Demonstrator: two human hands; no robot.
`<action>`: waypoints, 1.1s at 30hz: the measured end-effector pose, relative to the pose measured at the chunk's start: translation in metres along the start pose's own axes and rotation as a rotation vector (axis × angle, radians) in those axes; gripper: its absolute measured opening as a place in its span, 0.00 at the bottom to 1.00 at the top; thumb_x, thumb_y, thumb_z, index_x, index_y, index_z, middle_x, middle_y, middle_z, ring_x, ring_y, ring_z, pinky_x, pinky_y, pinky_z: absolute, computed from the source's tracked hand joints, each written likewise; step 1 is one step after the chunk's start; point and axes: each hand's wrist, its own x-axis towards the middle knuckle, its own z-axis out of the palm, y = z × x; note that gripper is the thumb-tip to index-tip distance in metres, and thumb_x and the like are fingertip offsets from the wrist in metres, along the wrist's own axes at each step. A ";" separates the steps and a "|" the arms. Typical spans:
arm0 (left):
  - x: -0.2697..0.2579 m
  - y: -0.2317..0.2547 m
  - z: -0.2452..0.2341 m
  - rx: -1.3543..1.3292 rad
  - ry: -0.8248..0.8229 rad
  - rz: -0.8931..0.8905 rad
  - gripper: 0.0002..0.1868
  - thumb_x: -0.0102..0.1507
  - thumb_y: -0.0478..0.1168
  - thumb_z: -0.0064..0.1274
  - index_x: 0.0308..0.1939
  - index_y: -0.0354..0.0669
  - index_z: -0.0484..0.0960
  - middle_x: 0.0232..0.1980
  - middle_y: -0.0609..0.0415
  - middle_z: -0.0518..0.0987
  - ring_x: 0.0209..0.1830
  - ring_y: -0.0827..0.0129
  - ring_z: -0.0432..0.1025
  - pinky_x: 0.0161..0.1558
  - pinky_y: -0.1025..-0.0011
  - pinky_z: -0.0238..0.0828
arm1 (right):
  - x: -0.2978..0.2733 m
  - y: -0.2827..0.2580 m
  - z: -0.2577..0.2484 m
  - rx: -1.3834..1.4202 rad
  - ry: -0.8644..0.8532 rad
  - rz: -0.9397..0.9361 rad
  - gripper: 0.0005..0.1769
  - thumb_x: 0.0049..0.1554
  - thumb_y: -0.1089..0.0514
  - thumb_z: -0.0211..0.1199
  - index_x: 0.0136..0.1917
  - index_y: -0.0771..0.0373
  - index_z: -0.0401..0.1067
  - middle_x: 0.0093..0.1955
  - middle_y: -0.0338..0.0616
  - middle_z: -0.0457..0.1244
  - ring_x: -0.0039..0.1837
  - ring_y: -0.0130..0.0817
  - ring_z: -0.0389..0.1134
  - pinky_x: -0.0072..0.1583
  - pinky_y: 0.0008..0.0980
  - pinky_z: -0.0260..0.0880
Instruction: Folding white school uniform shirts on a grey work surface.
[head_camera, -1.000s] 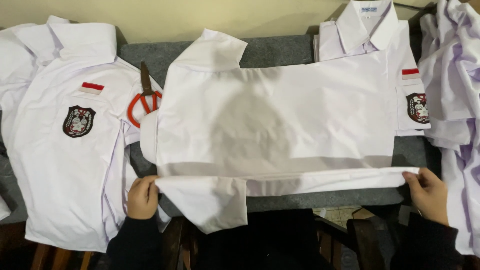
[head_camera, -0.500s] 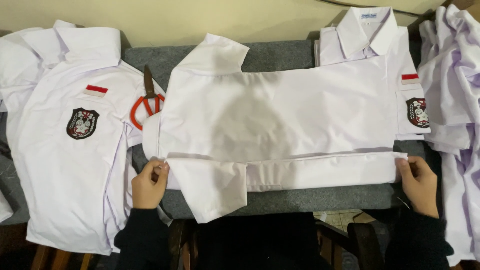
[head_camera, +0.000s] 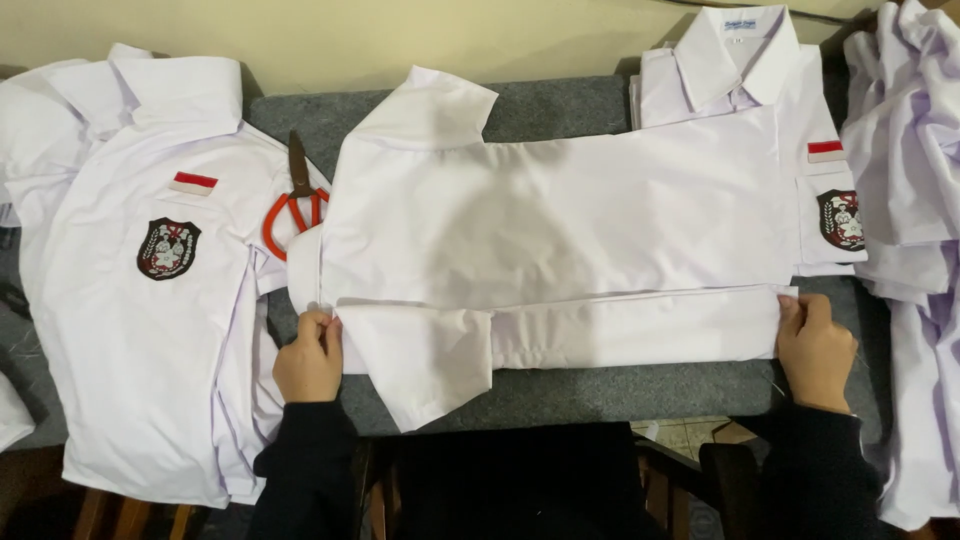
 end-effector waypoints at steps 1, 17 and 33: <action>0.001 0.001 0.001 0.001 0.000 -0.002 0.06 0.72 0.47 0.52 0.45 0.53 0.74 0.31 0.62 0.82 0.22 0.59 0.73 0.22 0.59 0.64 | 0.001 -0.001 0.002 0.001 -0.001 -0.001 0.15 0.77 0.46 0.59 0.59 0.61 0.71 0.35 0.59 0.66 0.37 0.66 0.68 0.40 0.58 0.63; -0.003 0.047 -0.046 0.028 0.038 -0.006 0.12 0.73 0.47 0.47 0.54 0.47 0.79 0.40 0.53 0.81 0.36 0.56 0.75 0.36 0.56 0.66 | 0.005 -0.071 -0.060 -0.333 0.010 0.140 0.25 0.65 0.40 0.64 0.67 0.57 0.72 0.52 0.47 0.70 0.48 0.52 0.70 0.56 0.47 0.57; -0.059 0.170 0.012 0.007 -0.292 0.707 0.32 0.69 0.53 0.40 0.78 0.54 0.61 0.84 0.61 0.55 0.84 0.61 0.46 0.75 0.47 0.39 | -0.061 -0.352 -0.099 0.333 -0.279 -0.696 0.48 0.63 0.26 0.34 0.83 0.57 0.49 0.85 0.44 0.47 0.84 0.40 0.45 0.76 0.52 0.46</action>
